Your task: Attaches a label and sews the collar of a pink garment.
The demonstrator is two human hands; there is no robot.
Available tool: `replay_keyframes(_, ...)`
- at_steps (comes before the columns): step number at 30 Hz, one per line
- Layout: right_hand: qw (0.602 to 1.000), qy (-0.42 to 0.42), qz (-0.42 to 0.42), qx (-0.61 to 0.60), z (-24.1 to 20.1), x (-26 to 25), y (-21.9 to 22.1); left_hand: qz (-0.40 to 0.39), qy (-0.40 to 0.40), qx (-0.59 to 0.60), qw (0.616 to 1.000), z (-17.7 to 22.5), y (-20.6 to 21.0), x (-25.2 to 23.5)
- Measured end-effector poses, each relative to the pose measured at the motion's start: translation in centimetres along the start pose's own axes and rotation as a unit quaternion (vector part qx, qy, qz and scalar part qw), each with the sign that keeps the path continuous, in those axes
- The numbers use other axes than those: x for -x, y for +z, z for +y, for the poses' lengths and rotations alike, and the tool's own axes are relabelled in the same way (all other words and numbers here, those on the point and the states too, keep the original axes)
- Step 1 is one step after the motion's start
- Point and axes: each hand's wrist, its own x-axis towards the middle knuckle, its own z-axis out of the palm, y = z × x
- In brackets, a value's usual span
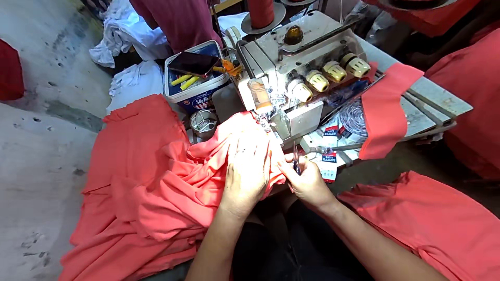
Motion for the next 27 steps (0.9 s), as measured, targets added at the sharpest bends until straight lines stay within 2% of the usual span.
replay_keyframes(3, 1.000, -0.017, -0.011, 0.014, 0.5, 0.0, -0.3, -0.019, -0.003, 0.021, 1.000, -0.3, -0.5, 0.2)
replay_keyframes(6, 0.986, -0.149, 0.014, 0.076, 2.9, 1.6, -2.4, 0.025, 0.019, 0.057, 0.998, 0.5, -1.5, 1.7)
replay_keyframes(8, 0.966, -0.211, 0.092, 0.120, 4.9, 3.4, -4.7, 0.072, 0.032, 0.138, 0.987, 1.8, -1.9, 3.3)
replay_keyframes(11, 0.955, -0.153, 0.208, 0.148, 6.7, 5.0, -8.0, 0.028, 0.050, 0.327, 0.943, 3.5, -1.2, 5.0)
replay_keyframes(13, 0.960, -0.104, 0.228, 0.128, 7.1, 4.9, -9.0, -0.028, 0.037, 0.390, 0.920, 4.6, 0.2, 5.3)
replay_keyframes(15, 0.972, -0.058, 0.217, 0.066, 7.3, 4.2, -8.9, -0.113, -0.009, 0.389, 0.914, 5.6, 1.2, 4.8)
replay_keyframes(16, 0.977, -0.036, 0.209, 0.032, 7.2, 4.0, -8.8, -0.166, -0.041, 0.402, 0.900, 6.0, 1.7, 4.3)
replay_keyframes(17, 0.979, -0.009, 0.202, 0.001, 6.7, 4.1, -8.6, -0.212, -0.077, 0.426, 0.876, 6.3, 2.2, 3.8)
replay_keyframes(19, 0.983, 0.032, 0.173, -0.050, 5.0, 5.3, -8.1, -0.257, -0.154, 0.498, 0.814, 6.8, 3.5, 2.8)
replay_keyframes(22, 0.989, 0.034, 0.118, -0.084, 3.3, 7.8, -7.9, -0.275, -0.233, 0.599, 0.715, 7.6, 5.1, 1.5)
replay_keyframes(23, 0.993, 0.021, 0.094, -0.064, 3.3, 8.3, -8.1, -0.275, -0.251, 0.613, 0.697, 7.9, 5.6, 1.1)
replay_keyframes(24, 0.997, 0.005, 0.070, -0.036, 3.5, 8.6, -8.5, -0.269, -0.264, 0.619, 0.689, 8.1, 5.9, 0.8)
replay_keyframes(27, 0.992, -0.100, 0.006, 0.076, 4.2, 8.7, -10.7, -0.282, -0.267, 0.599, 0.701, 7.8, 5.9, -0.1)
